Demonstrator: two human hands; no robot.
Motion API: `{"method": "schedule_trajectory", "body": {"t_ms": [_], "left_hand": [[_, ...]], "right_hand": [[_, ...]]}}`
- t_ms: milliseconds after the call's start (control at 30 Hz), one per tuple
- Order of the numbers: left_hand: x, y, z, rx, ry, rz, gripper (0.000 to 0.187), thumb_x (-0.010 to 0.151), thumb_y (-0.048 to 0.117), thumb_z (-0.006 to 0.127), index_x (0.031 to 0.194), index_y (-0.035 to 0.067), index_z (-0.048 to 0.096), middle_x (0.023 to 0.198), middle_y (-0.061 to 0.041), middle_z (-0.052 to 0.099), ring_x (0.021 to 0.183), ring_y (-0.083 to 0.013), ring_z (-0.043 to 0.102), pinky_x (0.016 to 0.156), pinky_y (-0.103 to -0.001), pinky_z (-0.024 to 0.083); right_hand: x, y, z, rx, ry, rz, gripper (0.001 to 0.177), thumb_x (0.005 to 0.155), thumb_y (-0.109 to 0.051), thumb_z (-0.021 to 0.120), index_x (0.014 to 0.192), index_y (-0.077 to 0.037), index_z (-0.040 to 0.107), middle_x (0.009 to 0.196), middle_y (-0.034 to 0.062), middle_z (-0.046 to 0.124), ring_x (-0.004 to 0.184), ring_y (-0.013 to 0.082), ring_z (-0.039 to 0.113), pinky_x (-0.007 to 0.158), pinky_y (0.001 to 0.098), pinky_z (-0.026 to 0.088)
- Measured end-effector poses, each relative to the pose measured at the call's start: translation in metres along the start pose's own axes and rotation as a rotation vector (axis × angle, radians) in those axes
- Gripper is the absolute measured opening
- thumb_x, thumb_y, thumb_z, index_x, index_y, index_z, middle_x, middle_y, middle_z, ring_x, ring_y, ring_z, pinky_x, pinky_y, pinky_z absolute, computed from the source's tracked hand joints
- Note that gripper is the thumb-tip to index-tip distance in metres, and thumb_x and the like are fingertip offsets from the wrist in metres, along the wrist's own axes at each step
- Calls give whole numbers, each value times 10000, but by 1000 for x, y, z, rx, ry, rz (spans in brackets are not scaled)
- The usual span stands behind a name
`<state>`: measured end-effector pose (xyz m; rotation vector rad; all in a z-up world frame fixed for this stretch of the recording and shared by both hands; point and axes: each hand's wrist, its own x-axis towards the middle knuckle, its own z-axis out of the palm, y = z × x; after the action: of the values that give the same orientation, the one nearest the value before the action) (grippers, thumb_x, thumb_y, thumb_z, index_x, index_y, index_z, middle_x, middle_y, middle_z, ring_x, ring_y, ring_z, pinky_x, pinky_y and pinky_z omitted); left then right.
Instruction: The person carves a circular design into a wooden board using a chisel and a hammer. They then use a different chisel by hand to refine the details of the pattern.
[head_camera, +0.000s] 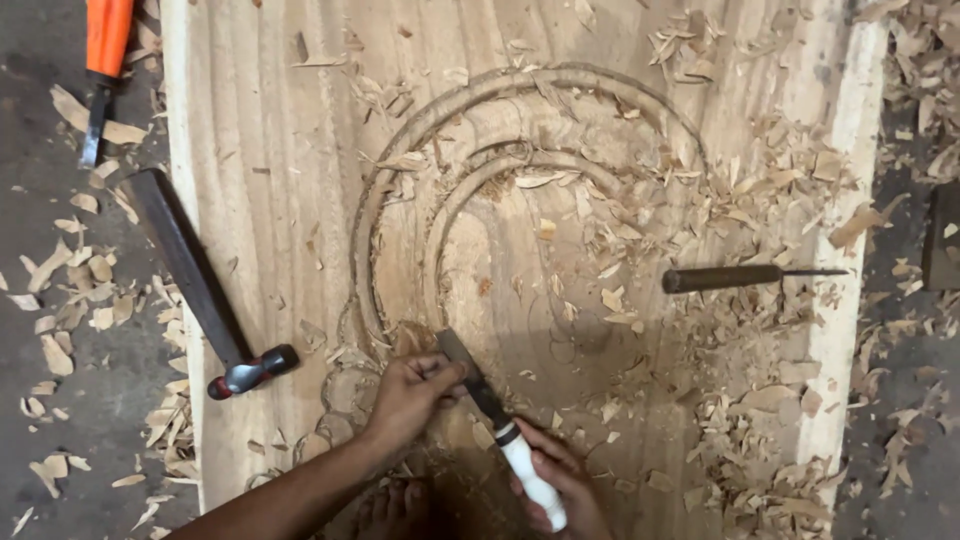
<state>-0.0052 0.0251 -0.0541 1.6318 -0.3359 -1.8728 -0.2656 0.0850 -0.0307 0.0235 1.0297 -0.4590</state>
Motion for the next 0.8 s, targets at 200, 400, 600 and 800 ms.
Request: {"method": "schedule_trajectory", "body": {"t_ms": [200,400,600,800], "left_hand": [[-3,1,-1,-8,48,49,181,922,167,695,875,15,780,768,-106,780,612,-141,685,586,-299,578],[-19,81,12,-75,261,128,181,972,237,663,931,81,745,866,-59,771,720,-123,714,644,-285,594],[-8,37,-17,256,-9,277,242,953,227,722,854,19,793,671,-114,731,526,-156,645,466,-297,535],[-6,23,-1,300,-141,-88,232,929,258,725,929,31,777,777,-89,799,630,-105,747,540,-240,572]], "right_hand": [[1,12,12,31,8,-56,633,960,-180,597,1565,-75,443,757,167,660,410,134,494,341,275,356],[29,-9,91,190,-31,-220,594,991,-168,551,1562,-50,435,793,138,679,465,121,537,408,258,419],[25,29,3,-56,-29,-181,663,913,-210,589,1544,-88,426,778,177,724,463,151,575,388,280,422],[8,3,-51,-36,-175,39,706,952,-254,590,1582,-14,380,780,198,691,447,157,538,401,275,401]]}}
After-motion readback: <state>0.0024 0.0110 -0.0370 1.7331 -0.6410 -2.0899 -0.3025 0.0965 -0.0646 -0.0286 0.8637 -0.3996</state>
